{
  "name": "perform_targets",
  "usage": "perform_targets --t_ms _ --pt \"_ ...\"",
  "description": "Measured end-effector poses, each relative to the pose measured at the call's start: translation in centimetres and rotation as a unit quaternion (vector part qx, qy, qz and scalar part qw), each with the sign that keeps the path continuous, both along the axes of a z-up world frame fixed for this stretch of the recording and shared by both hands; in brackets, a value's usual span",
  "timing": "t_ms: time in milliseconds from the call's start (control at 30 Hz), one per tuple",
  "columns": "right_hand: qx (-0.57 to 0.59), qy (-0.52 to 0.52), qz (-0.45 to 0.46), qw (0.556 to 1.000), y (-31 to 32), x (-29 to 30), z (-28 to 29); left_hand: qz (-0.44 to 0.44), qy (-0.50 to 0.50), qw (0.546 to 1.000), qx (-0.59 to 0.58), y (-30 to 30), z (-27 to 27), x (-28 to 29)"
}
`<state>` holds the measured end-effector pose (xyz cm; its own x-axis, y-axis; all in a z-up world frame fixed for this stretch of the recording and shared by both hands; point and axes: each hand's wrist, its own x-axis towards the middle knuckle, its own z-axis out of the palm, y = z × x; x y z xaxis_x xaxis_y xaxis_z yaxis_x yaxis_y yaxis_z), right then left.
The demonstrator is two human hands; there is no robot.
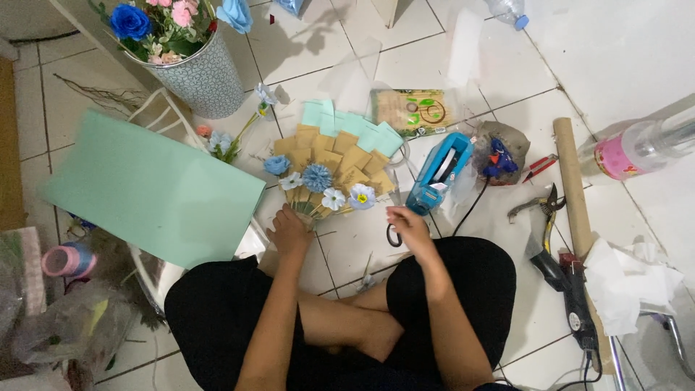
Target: The person sits on the floor and wraps a small bouquet of artificial flowers with light green and brown paper. They fold the paper around the stems, adjust the layers, and secure the wrapping with tape.
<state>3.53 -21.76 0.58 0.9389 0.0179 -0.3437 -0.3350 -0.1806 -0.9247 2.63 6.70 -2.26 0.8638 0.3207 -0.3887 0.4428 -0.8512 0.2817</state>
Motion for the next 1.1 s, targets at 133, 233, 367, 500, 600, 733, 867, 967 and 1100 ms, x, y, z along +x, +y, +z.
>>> perform_targets --t_ms 133,233,367,500,600,733,867,967,1100 --pt "0.010 0.046 -0.054 0.997 -1.0 -0.8 0.2 0.014 0.030 0.999 0.011 0.1 0.5 0.5" --pt "0.012 0.114 -0.029 0.993 0.3 -1.5 -1.6 0.012 0.037 0.999 -0.006 -0.5 1.7 0.3" --pt "0.072 0.096 0.054 0.991 5.3 -2.9 -1.8 0.032 0.013 0.996 -0.086 -2.2 3.3 -0.8" --pt "-0.009 0.032 0.132 0.991 9.2 -2.7 -2.9 0.107 -0.026 0.957 -0.270 -2.7 0.6 -1.5" --pt "0.014 0.061 0.101 0.993 10.1 -2.5 -4.3 0.159 -0.042 0.912 -0.375 -3.3 -0.4 -1.8" --pt "-0.019 0.036 0.109 0.993 11.1 -2.7 -1.8 0.154 -0.064 0.897 -0.410 -3.8 -0.3 -1.6" --pt "-0.020 0.030 0.105 0.994 11.5 -2.6 -1.0 0.140 -0.094 0.886 -0.431 -4.7 0.5 -1.2" --pt "0.006 0.039 0.112 0.993 11.1 -2.4 0.2 0.150 -0.083 0.885 -0.432 -4.5 2.0 -1.1" --pt "0.021 0.036 0.102 0.994 10.4 -2.5 1.4 0.163 -0.066 0.872 -0.457 -5.5 2.9 -1.2"
